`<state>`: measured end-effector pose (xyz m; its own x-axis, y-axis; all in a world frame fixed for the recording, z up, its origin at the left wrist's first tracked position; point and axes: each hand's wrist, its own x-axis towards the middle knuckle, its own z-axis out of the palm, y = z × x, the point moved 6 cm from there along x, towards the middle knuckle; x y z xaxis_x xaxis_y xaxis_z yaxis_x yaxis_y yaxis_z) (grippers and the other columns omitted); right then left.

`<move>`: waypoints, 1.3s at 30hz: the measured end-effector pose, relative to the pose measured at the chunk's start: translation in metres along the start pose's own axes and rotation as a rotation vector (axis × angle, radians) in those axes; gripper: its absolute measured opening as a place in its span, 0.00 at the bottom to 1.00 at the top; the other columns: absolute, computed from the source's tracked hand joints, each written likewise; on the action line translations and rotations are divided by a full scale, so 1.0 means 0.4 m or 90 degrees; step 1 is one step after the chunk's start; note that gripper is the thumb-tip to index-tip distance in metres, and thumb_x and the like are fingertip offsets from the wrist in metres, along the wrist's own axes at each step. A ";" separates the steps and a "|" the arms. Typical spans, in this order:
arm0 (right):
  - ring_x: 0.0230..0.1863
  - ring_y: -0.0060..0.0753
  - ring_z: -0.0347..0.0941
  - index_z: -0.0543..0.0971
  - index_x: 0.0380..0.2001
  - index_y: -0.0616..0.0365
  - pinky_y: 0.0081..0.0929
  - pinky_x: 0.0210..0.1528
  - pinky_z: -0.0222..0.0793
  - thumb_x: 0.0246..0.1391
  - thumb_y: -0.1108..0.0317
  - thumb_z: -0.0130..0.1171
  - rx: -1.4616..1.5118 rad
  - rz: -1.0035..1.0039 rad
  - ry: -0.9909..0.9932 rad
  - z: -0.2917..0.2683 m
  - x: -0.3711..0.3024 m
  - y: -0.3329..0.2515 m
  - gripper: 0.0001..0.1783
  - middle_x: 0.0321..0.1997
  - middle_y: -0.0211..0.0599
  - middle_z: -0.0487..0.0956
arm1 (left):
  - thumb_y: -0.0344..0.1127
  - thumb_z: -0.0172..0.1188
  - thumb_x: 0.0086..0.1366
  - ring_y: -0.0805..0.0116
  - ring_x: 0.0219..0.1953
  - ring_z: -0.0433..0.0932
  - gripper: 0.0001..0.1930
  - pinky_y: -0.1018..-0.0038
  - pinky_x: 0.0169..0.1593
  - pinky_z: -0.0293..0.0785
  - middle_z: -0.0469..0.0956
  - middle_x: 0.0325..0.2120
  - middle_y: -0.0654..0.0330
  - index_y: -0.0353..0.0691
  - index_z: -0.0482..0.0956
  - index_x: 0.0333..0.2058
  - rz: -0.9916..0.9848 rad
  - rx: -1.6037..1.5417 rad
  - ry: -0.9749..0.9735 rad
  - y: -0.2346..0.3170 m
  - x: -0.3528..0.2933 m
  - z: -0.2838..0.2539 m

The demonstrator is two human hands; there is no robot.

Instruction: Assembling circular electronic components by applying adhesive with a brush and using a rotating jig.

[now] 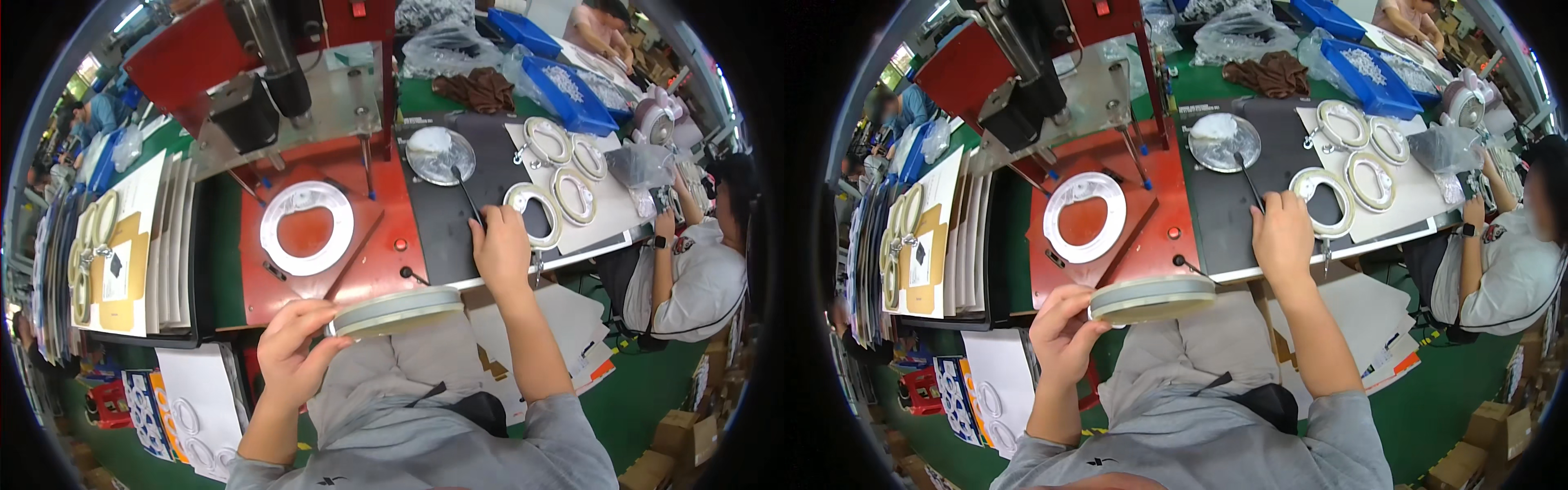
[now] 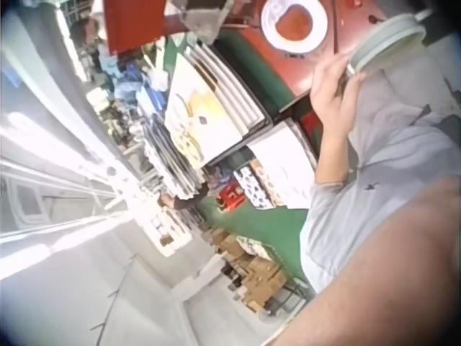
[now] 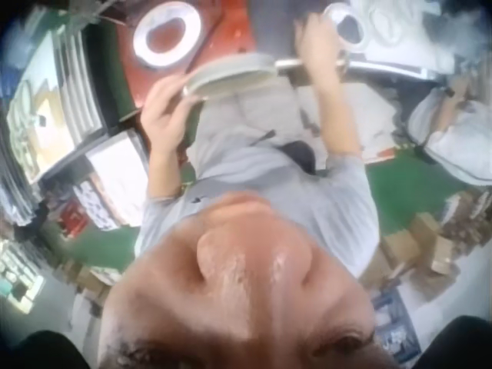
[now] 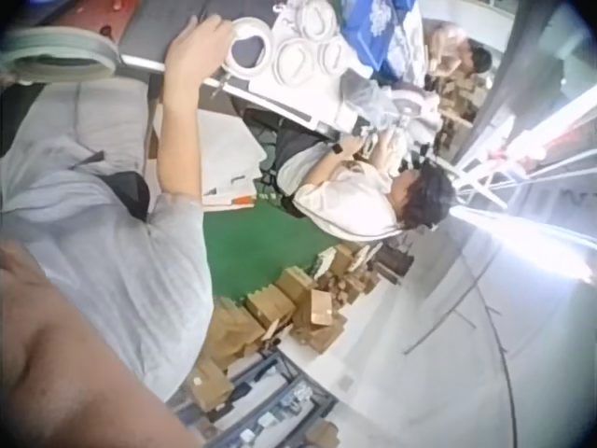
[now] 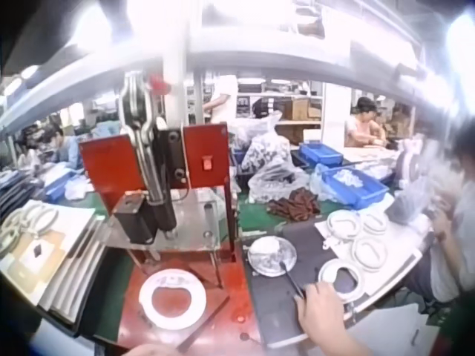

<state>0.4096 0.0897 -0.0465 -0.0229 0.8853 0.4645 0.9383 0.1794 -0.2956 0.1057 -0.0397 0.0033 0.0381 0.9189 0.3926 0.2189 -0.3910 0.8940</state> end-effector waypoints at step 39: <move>0.40 0.53 0.79 0.82 0.41 0.62 0.40 0.44 0.74 0.63 0.69 0.62 0.195 -0.053 0.081 0.027 0.217 0.037 0.08 0.39 0.48 0.82 | 0.23 0.72 0.56 0.62 0.43 0.84 0.19 0.71 0.48 0.79 0.85 0.42 0.52 0.34 0.86 0.48 0.035 0.084 0.055 0.016 -0.018 -0.111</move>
<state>0.4178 0.1739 -0.0195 -0.0334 0.8052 0.5920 0.7879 0.3857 -0.4801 0.0635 -0.0510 0.0159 -0.0294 0.8863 0.4622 0.3457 -0.4248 0.8367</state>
